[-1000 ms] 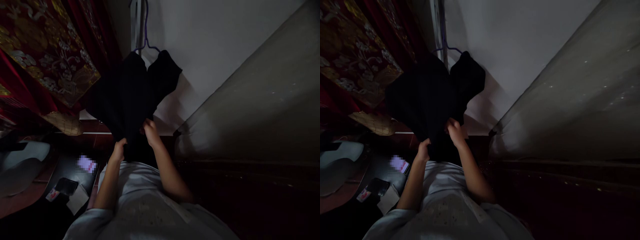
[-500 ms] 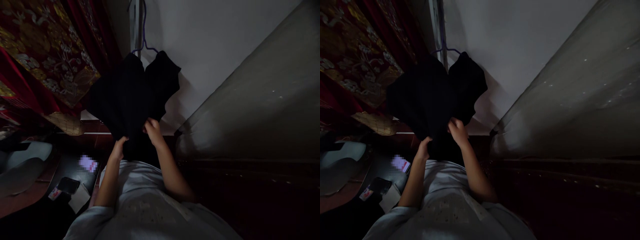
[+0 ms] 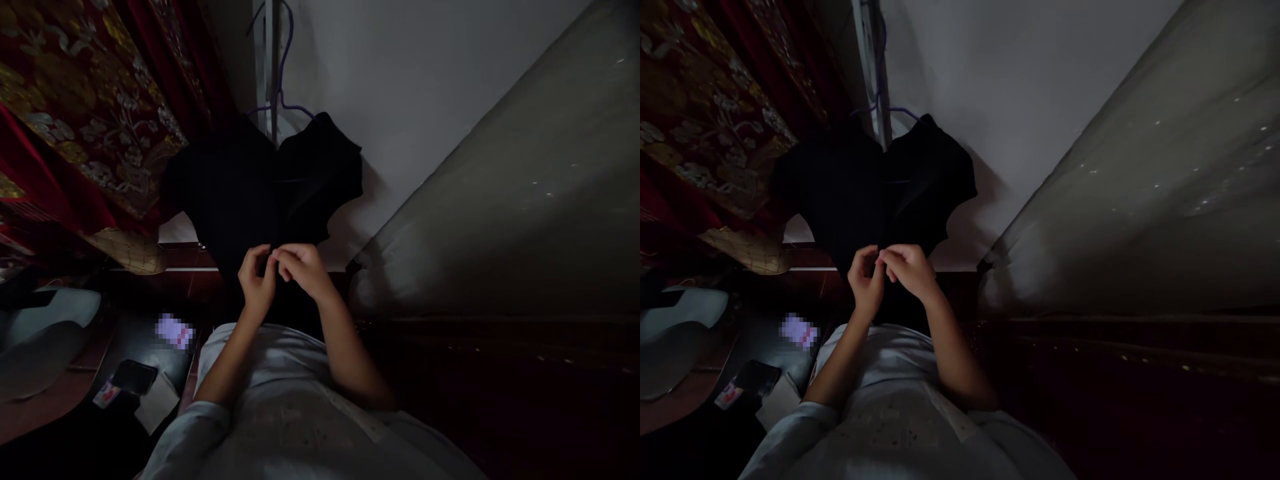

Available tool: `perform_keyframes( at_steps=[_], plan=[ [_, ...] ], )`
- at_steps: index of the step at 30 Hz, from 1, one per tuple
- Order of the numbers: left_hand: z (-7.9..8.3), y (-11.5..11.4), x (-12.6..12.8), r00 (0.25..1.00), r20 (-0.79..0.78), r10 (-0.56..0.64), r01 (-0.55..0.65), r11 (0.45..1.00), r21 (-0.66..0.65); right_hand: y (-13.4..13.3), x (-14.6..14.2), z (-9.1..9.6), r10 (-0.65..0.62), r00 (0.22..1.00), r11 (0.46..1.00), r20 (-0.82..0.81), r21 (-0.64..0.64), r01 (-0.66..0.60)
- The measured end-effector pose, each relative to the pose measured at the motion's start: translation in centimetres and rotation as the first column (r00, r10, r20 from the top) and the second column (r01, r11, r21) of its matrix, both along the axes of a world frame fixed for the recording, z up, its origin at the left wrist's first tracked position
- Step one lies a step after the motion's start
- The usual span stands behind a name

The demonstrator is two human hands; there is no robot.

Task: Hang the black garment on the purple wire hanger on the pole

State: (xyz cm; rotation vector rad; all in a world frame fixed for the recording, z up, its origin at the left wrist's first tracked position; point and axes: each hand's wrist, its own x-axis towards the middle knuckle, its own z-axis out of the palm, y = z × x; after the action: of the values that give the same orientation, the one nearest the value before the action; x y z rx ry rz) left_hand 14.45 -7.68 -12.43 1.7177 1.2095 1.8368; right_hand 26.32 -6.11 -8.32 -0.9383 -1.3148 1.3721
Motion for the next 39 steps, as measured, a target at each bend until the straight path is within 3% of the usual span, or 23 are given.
perform_keyframes(
  at_steps=[3,5,7,10,12,14,16,18,22,25,27,29,31,33,36,39],
  plan=[
    [0.4,0.8,0.3,0.994,0.106,0.006,-0.003,1.0,-0.023,0.9,-0.3,1.5,0.012,1.0,1.0,-0.016,0.018,-0.012],
    [0.1,1.3,0.2,0.994,0.11,0.002,0.003,0.999,-0.037,2.8,-0.4,3.6,-0.051,0.997,0.998,-0.058,0.041,0.053],
    [-0.8,1.8,-0.1,0.999,0.053,-0.005,0.007,0.999,-0.053,5.4,-0.5,6.6,-0.176,0.978,0.978,-0.11,0.09,0.186],
    [-2.6,2.1,0.0,0.997,-0.064,-0.032,0.027,0.997,-0.067,8.7,-0.3,11.3,-0.359,0.915,0.895,-0.182,0.211,0.393],
    [-3.1,2.0,0.4,0.993,-0.101,-0.064,0.058,0.996,-0.067,9.7,-0.2,13.3,-0.38,0.909,0.875,-0.173,0.25,0.413],
    [-2.5,1.9,0.9,0.981,-0.141,-0.135,0.129,0.99,-0.051,9.7,-0.3,13.9,-0.355,0.922,0.878,-0.152,0.286,0.385],
    [-0.5,2.4,1.2,0.955,-0.186,-0.23,0.232,0.973,-0.013,9.1,-0.4,13.3,-0.318,0.938,0.883,-0.138,0.317,0.346],
    [2.7,3.6,1.0,0.941,-0.187,-0.283,0.3,0.951,0.07,8.3,-0.4,12.3,-0.284,0.95,0.89,-0.13,0.332,0.311],
    [10.6,7.9,-0.6,0.968,-0.177,-0.178,0.229,0.913,0.338,7.1,-0.1,11.6,-0.274,0.955,0.879,-0.117,0.371,0.298],
    [15.0,10.4,-1.6,0.918,-0.38,-0.113,0.277,0.869,0.41,6.4,0.4,12.7,-0.307,0.949,0.856,-0.072,0.414,0.308],
    [16.3,10.9,-1.5,0.868,-0.486,-0.1,0.285,0.903,0.323,6.6,0.9,13.1,-0.338,0.939,0.835,-0.062,0.44,0.33],
    [16.9,10.5,-1.0,0.871,-0.478,-0.114,0.245,0.944,0.222,7.2,1.2,12.3,-0.388,0.92,0.817,-0.047,0.445,0.368],
    [17.5,9.6,-0.7,0.917,-0.376,-0.133,0.216,0.958,0.189,8.0,1.2,10.0,-0.421,0.907,0.837,0.008,0.388,0.385],
    [18.5,9.1,-1.3,0.966,-0.235,-0.11,0.168,0.955,0.245,8.2,0.9,6.4,-0.392,0.918,0.892,0.06,0.267,0.364],
    [20.4,9.8,-4.8,0.999,-0.044,0.019,-0.002,0.934,0.357,6.9,0.5,1.1,-0.288,0.958,0.957,-0.002,0.036,0.288],
    [19.9,11.9,-10.3,0.972,0.214,0.095,-0.15,0.955,0.257,4.5,0.4,-1.3,-0.334,0.924,0.942,-0.185,-0.075,0.326]
  ],
)
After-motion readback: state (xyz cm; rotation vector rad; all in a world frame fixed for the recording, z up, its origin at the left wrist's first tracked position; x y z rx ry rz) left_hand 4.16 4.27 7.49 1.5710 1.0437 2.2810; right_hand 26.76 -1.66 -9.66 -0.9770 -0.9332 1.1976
